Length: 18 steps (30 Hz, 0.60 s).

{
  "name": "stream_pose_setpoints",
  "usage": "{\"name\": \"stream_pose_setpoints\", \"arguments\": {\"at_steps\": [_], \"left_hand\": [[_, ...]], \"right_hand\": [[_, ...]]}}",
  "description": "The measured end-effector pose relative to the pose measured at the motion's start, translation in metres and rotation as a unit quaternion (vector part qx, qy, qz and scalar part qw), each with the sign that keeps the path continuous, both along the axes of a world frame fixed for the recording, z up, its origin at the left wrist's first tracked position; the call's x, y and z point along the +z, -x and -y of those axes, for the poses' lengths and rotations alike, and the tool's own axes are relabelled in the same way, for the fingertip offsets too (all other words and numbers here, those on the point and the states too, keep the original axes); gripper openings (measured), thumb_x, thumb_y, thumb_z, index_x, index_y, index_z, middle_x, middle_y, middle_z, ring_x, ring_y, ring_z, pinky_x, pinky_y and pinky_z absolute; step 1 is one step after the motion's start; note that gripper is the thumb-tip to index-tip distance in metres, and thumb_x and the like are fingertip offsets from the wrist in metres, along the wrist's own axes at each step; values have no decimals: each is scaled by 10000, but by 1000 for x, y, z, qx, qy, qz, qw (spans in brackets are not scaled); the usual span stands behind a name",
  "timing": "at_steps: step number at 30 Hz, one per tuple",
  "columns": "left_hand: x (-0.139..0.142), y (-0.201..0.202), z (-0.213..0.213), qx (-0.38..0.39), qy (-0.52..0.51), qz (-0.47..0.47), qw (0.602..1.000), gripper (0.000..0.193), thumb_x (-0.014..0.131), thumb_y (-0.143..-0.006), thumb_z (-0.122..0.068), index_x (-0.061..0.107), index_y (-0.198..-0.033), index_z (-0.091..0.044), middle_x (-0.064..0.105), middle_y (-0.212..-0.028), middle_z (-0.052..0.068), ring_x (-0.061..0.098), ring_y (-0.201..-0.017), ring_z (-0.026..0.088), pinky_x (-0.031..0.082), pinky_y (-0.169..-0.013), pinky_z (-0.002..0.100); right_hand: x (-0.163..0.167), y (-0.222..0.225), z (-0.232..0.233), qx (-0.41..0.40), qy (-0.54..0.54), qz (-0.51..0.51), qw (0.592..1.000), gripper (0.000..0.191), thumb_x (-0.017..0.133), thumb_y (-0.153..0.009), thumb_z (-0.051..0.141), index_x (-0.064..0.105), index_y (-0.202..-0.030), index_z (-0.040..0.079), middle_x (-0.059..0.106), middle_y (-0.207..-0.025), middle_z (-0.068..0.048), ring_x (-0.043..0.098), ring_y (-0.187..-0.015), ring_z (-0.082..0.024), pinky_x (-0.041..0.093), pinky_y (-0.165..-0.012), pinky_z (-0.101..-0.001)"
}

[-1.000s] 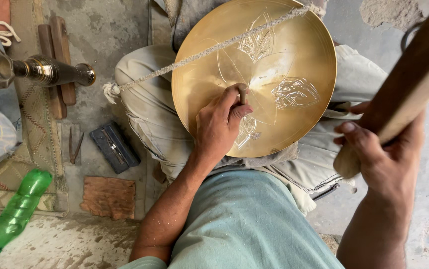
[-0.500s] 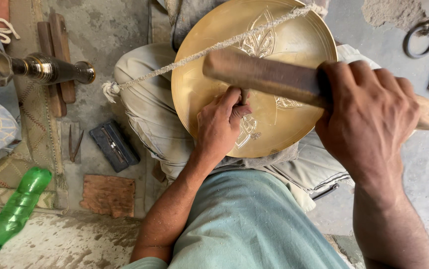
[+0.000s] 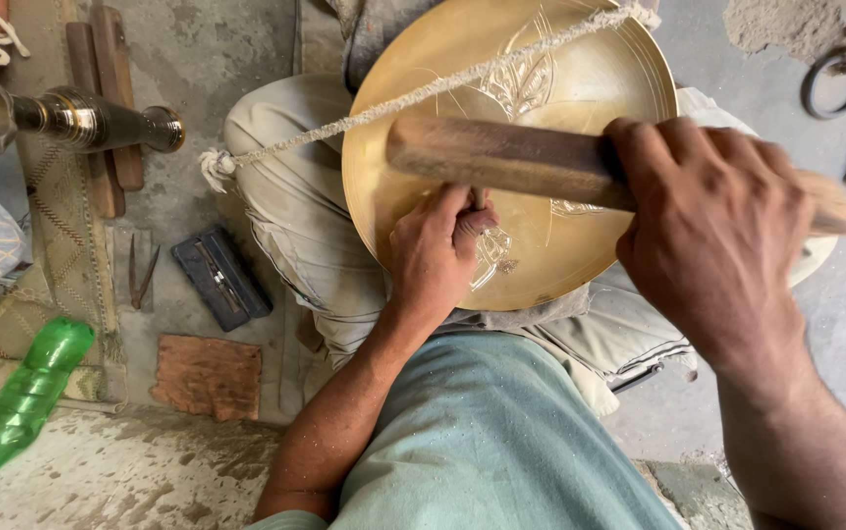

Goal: The person sits on the floor with a brass plate resting on their lap and hammers a punch held in the other hand to emboss floral patterns into the plate. They reposition the punch across different motifs and at the end hold the plate up and continue working the design with the punch by hand.

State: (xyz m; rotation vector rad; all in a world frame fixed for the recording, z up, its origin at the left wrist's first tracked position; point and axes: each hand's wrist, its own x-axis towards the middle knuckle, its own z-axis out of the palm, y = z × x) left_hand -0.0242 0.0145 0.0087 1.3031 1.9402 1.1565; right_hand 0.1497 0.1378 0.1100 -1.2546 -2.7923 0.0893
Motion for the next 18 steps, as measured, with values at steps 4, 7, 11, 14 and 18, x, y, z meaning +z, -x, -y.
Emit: {"name": "stream_pose_setpoints", "arguments": {"at_steps": [4, 7, 11, 14, 18], "left_hand": [[0, -2, 1, 15, -10, 57, 998, 179, 713, -994, -169, 576, -1064, -75, 731, -909, 55, 759, -866, 240, 579, -730, 370], [2, -3, 2, 18, -8, 47, 999, 181, 724, -983, -155, 586, -1062, -69, 723, -901, 64, 750, -853, 243, 571, -718, 370], [3, -6, 4, 30, -10, 51, 998, 189, 735, -969, -138, 585, -1051, -58, 714, -900, 59, 751, -834, 218, 576, -717, 356], [3, -8, 6, 40, -20, 83, 996, 177, 719, -981, -111, 558, -1027, -54, 709, -919, 49, 763, -849, 187, 594, -738, 333], [1, -10, 8, 35, -33, 44, 998, 166, 731, -972, -80, 577, -1019, -43, 723, -896, 50, 754, -835, 192, 578, -724, 330]], "right_hand": [[-1, 4, -2, -14, 10, -128, 992, 388, 657, -947, 1, 612, -1329, 57, 702, -1106, -133, 691, -926, -289, 549, -791, -414], [1, 7, -3, 28, 7, -40, 999, 271, 700, -957, 29, 661, -1220, 83, 716, -1008, -117, 702, -871, -278, 553, -801, -435], [5, 8, -5, 70, -127, 13, 989, 302, 733, -939, 37, 702, -1216, 154, 735, -1020, -49, 729, -974, -257, 553, -877, -411], [5, 10, -6, -11, 26, -106, 994, 348, 675, -940, 30, 627, -1284, 53, 680, -1040, -112, 675, -884, -261, 532, -762, -379], [4, 11, -6, 89, -100, 69, 989, 211, 740, -924, 67, 735, -1121, 145, 713, -885, -31, 693, -791, -199, 555, -756, -353]]}}
